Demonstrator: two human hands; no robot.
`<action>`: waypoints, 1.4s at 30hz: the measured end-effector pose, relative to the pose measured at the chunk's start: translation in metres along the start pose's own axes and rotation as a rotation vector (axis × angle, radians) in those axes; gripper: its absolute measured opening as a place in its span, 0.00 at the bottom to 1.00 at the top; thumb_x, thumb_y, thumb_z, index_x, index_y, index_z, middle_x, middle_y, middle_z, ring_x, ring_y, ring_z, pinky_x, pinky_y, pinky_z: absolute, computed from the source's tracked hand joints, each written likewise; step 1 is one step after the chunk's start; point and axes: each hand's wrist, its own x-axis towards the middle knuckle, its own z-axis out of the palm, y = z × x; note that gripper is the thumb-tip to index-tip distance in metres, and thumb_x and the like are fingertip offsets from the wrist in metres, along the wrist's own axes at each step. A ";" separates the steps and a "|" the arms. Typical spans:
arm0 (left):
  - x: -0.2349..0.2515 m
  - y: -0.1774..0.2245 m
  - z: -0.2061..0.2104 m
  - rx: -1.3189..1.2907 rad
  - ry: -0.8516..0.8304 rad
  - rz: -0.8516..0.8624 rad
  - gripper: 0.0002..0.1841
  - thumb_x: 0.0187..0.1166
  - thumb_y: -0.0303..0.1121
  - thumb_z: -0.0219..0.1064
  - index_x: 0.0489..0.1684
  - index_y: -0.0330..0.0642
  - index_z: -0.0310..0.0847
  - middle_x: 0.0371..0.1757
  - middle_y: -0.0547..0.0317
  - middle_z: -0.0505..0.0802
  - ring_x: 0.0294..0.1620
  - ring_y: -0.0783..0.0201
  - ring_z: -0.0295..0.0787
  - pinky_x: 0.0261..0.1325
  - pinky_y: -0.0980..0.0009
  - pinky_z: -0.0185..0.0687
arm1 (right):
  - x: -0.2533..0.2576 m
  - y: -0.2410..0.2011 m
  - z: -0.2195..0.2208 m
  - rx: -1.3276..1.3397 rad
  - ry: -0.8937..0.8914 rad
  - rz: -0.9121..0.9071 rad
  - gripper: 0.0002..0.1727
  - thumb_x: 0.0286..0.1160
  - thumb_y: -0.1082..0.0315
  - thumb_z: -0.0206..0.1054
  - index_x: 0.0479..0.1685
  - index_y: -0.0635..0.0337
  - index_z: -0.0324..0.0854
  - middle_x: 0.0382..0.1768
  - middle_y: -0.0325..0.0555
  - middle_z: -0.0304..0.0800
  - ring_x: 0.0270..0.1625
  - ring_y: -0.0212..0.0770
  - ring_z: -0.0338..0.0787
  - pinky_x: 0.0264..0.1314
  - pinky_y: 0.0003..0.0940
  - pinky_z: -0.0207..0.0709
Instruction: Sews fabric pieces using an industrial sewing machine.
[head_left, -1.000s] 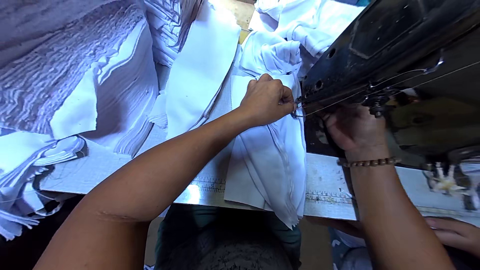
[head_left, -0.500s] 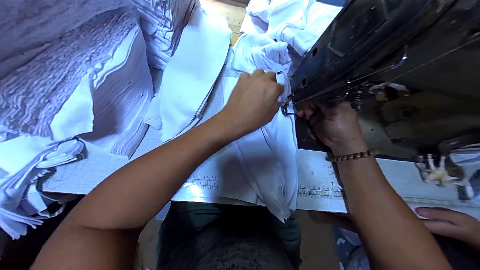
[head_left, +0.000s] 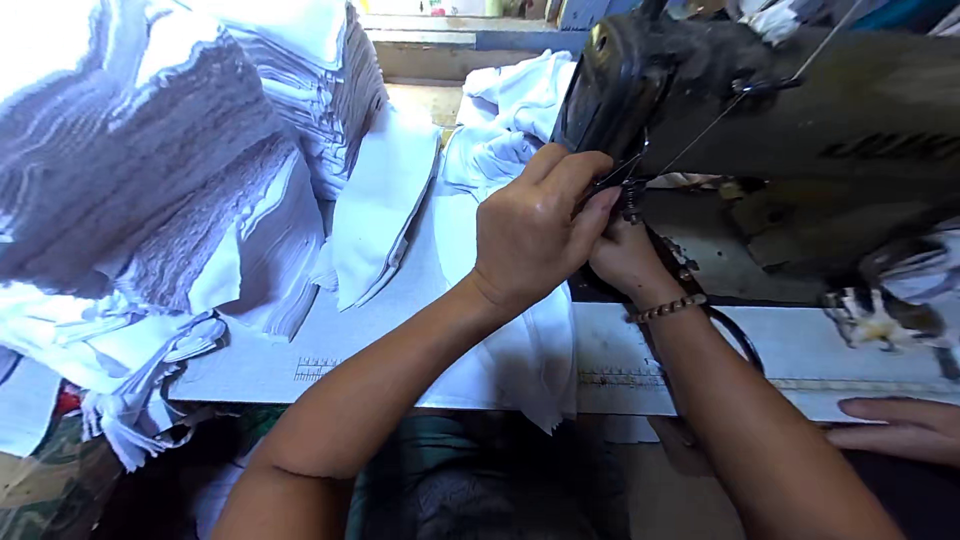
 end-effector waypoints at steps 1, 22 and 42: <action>0.002 0.004 0.002 -0.031 0.010 -0.039 0.09 0.72 0.28 0.74 0.44 0.32 0.92 0.32 0.53 0.87 0.26 0.69 0.78 0.27 0.76 0.72 | -0.002 -0.001 -0.001 0.003 -0.003 0.014 0.06 0.85 0.66 0.63 0.48 0.57 0.83 0.29 0.29 0.83 0.31 0.15 0.81 0.39 0.16 0.78; -0.011 0.005 0.007 -0.678 -0.173 -0.588 0.02 0.83 0.25 0.66 0.41 0.36 0.82 0.27 0.66 0.86 0.20 0.80 0.72 0.22 0.84 0.66 | -0.004 0.008 0.011 0.078 0.026 0.031 0.10 0.85 0.67 0.61 0.51 0.63 0.83 0.31 0.39 0.87 0.30 0.28 0.84 0.40 0.31 0.82; -0.050 -0.009 -0.039 0.275 -0.779 -0.192 0.46 0.69 0.61 0.74 0.84 0.37 0.70 0.81 0.37 0.79 0.83 0.34 0.70 0.79 0.32 0.65 | 0.006 -0.019 -0.061 0.241 -0.187 0.431 0.10 0.92 0.67 0.54 0.61 0.58 0.74 0.25 0.34 0.70 0.17 0.26 0.65 0.18 0.20 0.63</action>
